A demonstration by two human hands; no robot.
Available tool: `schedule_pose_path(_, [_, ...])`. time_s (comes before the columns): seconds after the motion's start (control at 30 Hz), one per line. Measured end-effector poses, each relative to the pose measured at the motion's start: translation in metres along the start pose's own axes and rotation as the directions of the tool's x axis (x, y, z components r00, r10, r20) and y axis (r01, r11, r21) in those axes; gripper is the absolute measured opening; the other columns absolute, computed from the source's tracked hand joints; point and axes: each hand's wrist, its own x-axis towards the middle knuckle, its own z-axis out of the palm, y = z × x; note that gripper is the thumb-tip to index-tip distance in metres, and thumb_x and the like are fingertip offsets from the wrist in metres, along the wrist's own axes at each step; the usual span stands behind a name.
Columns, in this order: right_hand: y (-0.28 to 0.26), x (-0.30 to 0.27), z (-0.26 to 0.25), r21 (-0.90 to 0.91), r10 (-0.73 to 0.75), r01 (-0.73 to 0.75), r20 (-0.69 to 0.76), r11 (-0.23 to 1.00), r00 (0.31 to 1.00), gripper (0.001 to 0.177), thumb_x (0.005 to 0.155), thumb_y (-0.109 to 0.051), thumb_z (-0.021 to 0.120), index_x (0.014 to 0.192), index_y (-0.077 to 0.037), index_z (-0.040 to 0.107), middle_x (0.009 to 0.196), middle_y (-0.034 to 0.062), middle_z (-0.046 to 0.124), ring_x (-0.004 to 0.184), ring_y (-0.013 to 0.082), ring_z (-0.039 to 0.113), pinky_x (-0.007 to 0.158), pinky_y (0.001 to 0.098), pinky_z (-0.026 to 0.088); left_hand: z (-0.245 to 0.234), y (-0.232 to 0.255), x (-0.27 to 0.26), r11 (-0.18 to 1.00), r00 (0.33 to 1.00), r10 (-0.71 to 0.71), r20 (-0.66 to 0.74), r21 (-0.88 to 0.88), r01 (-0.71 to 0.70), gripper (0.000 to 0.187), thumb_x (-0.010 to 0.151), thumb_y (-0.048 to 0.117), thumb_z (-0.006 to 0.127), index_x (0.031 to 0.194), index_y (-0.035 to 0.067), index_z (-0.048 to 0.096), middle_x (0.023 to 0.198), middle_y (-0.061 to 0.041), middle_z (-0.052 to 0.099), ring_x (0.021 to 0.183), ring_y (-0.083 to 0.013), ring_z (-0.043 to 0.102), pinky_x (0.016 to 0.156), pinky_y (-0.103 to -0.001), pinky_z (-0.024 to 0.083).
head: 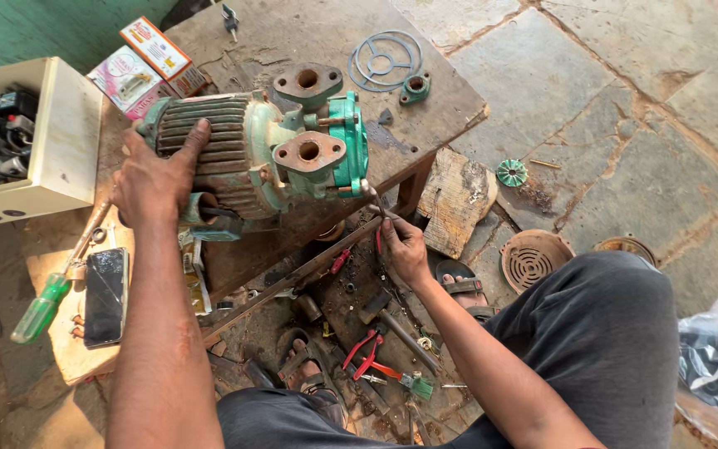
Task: The person works on a green electric motor mounted on a wooden workbench. They use a hammer and a metal bar to tap the motor housing, then apply a substance from a packet to the motor. The person uses pliers to manipulate a part of the motor and continues to tap it with the hammer.
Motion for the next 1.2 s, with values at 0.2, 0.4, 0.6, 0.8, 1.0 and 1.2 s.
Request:
schedule_pose_path(0.2, [0.008,-0.002,0.001,0.008,0.091,-0.091,0.029,0.996,0.995,0.045,0.103,-0.045,0.059,0.116,-0.005,0.074,0.065,-0.0063,0.053,0.058,0.0057,0.044,0.05,0.0272,0.032,0.001,0.002,-0.002,1.0,1.0,-0.011,0.015,0.009,0.011,0.127,0.073,0.098,0.056,0.156,0.005,0.035,0.131,-0.03,0.063,0.128,-0.0477,0.056,0.108,-0.059,0.04])
schedule_pose_path(0.4, [-0.005,-0.023,0.017,-0.078,0.2,-0.204,-0.058,0.976,0.978,0.046,0.104,-0.043,0.058,0.109,-0.002,0.078,0.063,-0.0049,0.053,0.056,0.0076,0.041,0.049,0.0292,0.03,0.002,0.002,-0.001,1.0,1.0,0.003,0.006,0.009,-0.003,0.128,0.073,0.098,0.055,0.157,0.004,0.032,0.132,-0.03,0.062,0.128,-0.0472,0.055,0.107,-0.06,0.039])
schedule_pose_path(0.6, [-0.021,-0.035,0.017,-0.056,0.091,-0.097,-0.108,0.994,0.99,0.047,0.107,-0.044,0.056,0.132,-0.006,0.068,0.073,-0.0085,0.055,0.066,0.0027,0.046,0.055,0.025,0.038,0.001,-0.002,-0.002,1.0,1.0,0.003,0.005,0.025,-0.003,0.126,0.075,0.097,0.056,0.158,0.004,0.032,0.13,-0.033,0.062,0.128,-0.0488,0.055,0.107,-0.059,0.039])
schedule_pose_path(0.8, [-0.029,-0.031,0.027,-0.136,0.153,-0.174,-0.151,0.975,0.977,0.051,0.106,-0.05,0.047,0.129,-0.013,0.073,0.06,-0.0067,0.048,0.05,0.0065,0.036,0.046,0.0285,0.028,0.001,-0.001,0.001,0.999,1.0,0.018,-0.003,0.03,-0.018,0.128,0.074,0.098,0.055,0.157,0.004,0.031,0.127,-0.031,0.065,0.123,-0.0477,0.059,0.104,-0.058,0.043])
schedule_pose_path(1.0, [-0.052,-0.036,0.032,-0.204,0.414,-0.469,-0.262,0.859,0.872,0.052,0.101,-0.052,0.037,0.131,-0.025,0.071,0.045,-0.0046,0.034,0.039,0.0126,0.027,0.039,0.0338,0.019,0.003,0.001,0.005,1.0,1.0,-0.018,0.01,0.01,0.018,0.126,0.071,0.098,0.055,0.159,0.011,0.031,0.125,-0.028,0.066,0.122,-0.0462,0.061,0.101,-0.059,0.044])
schedule_pose_path(1.2, [-0.066,-0.041,0.036,-0.081,0.313,-0.334,-0.205,0.939,0.927,0.056,0.106,-0.056,0.047,0.126,-0.014,0.078,0.061,-0.0114,0.039,0.057,0.0039,0.034,0.053,0.0255,0.032,-0.003,0.001,-0.001,0.998,0.994,0.041,-0.1,-0.033,-0.044,0.119,0.073,0.097,0.06,0.155,0.015,0.035,0.132,-0.027,0.062,0.125,-0.0492,0.054,0.097,-0.064,0.041])
